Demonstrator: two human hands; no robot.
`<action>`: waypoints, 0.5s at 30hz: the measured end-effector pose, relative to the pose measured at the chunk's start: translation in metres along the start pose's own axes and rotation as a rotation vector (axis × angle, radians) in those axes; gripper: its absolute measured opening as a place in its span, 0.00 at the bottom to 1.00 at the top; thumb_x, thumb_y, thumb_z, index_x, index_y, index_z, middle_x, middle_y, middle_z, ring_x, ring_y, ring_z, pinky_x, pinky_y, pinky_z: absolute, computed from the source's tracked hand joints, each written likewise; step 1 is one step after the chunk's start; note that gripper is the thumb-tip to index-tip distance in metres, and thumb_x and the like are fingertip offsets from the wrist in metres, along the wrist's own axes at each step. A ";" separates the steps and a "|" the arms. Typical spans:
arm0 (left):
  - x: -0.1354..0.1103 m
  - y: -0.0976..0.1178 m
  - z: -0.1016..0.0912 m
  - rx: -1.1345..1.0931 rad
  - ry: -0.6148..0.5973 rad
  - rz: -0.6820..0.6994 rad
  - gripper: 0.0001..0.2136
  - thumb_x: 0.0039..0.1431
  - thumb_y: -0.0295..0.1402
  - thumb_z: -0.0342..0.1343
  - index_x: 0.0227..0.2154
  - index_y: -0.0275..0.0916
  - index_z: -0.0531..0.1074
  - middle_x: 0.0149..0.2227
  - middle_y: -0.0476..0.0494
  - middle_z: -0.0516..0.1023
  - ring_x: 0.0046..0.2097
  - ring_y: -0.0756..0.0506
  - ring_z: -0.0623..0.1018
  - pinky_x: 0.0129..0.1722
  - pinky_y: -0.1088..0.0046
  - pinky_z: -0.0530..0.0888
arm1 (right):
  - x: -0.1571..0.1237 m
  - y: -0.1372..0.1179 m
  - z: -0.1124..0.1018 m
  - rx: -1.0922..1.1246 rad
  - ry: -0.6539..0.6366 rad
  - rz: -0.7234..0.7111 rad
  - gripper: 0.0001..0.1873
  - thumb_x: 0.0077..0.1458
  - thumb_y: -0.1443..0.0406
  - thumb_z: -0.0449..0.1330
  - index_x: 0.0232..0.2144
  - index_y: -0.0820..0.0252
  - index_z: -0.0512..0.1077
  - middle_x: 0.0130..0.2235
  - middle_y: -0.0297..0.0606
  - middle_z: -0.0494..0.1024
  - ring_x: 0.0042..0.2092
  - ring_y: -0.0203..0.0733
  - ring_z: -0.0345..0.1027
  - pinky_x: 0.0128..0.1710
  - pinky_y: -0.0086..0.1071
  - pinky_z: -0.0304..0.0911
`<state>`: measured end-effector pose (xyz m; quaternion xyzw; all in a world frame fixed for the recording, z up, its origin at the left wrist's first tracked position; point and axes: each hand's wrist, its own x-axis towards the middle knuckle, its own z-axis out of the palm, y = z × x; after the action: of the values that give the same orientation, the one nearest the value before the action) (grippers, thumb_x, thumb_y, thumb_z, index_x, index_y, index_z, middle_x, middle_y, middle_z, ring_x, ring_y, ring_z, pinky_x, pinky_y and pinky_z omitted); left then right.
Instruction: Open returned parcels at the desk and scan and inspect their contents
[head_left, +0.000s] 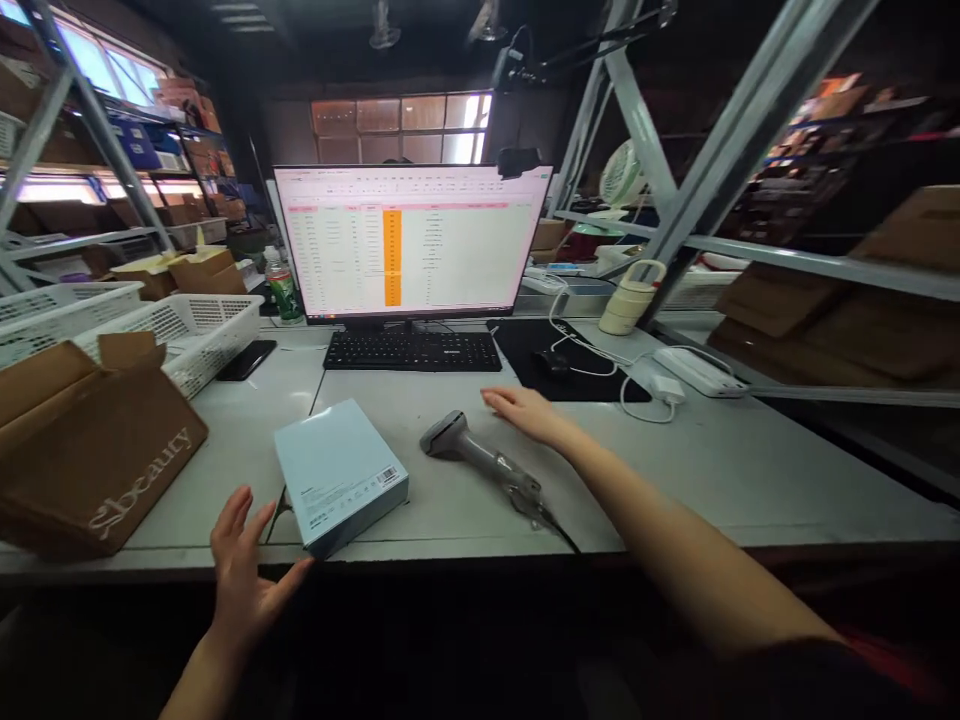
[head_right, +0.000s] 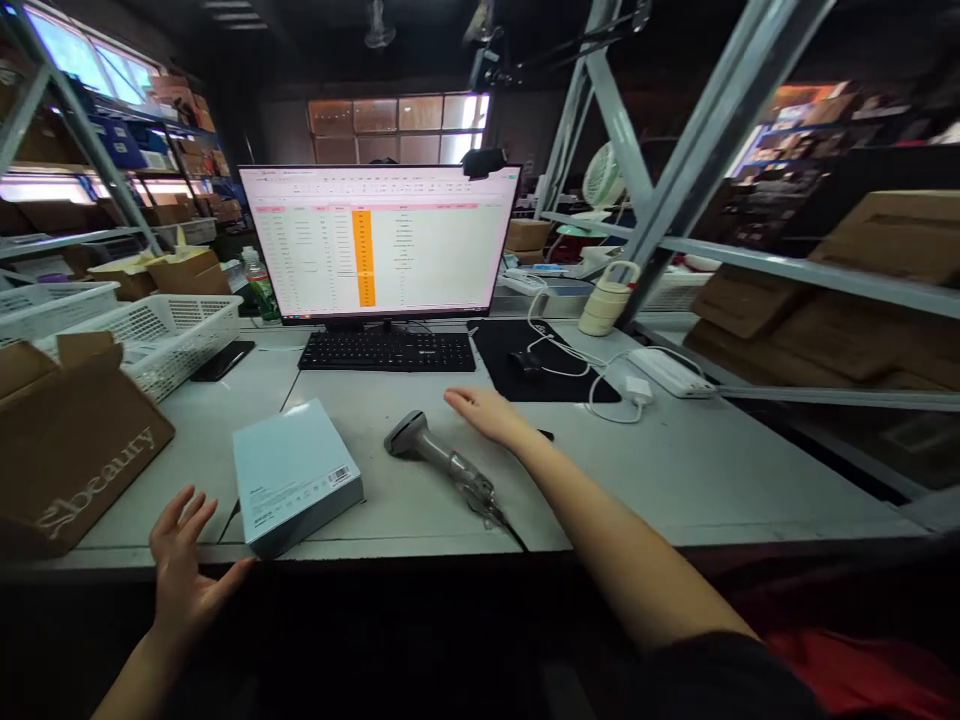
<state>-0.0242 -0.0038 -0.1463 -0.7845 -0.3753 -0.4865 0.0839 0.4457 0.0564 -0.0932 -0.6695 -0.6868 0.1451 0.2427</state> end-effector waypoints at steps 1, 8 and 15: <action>-0.001 -0.003 0.002 0.005 -0.017 0.013 0.39 0.52 0.39 0.69 0.66 0.53 0.60 0.69 0.35 0.54 0.68 0.25 0.62 0.62 0.35 0.66 | 0.011 0.017 -0.006 -0.075 0.103 0.056 0.28 0.68 0.52 0.47 0.59 0.61 0.72 0.58 0.47 0.75 0.58 0.51 0.69 0.59 0.42 0.63; -0.006 -0.014 0.010 0.166 -0.052 0.162 0.40 0.51 0.40 0.68 0.67 0.58 0.60 0.62 0.38 0.69 0.60 0.27 0.72 0.56 0.42 0.76 | 0.061 0.124 -0.027 -0.266 0.321 0.304 0.31 0.66 0.52 0.51 0.65 0.62 0.66 0.69 0.59 0.57 0.66 0.67 0.53 0.62 0.58 0.55; -0.019 -0.028 0.013 0.248 -0.072 0.327 0.41 0.49 0.43 0.69 0.67 0.58 0.61 0.52 0.41 0.79 0.51 0.31 0.80 0.37 0.55 0.84 | 0.095 0.162 -0.008 -0.340 0.342 0.289 0.28 0.67 0.56 0.49 0.62 0.61 0.69 0.65 0.55 0.65 0.62 0.63 0.59 0.58 0.51 0.61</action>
<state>-0.0387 0.0128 -0.1750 -0.8354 -0.3028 -0.3883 0.2442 0.5887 0.1598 -0.1576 -0.8063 -0.5479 -0.0542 0.2162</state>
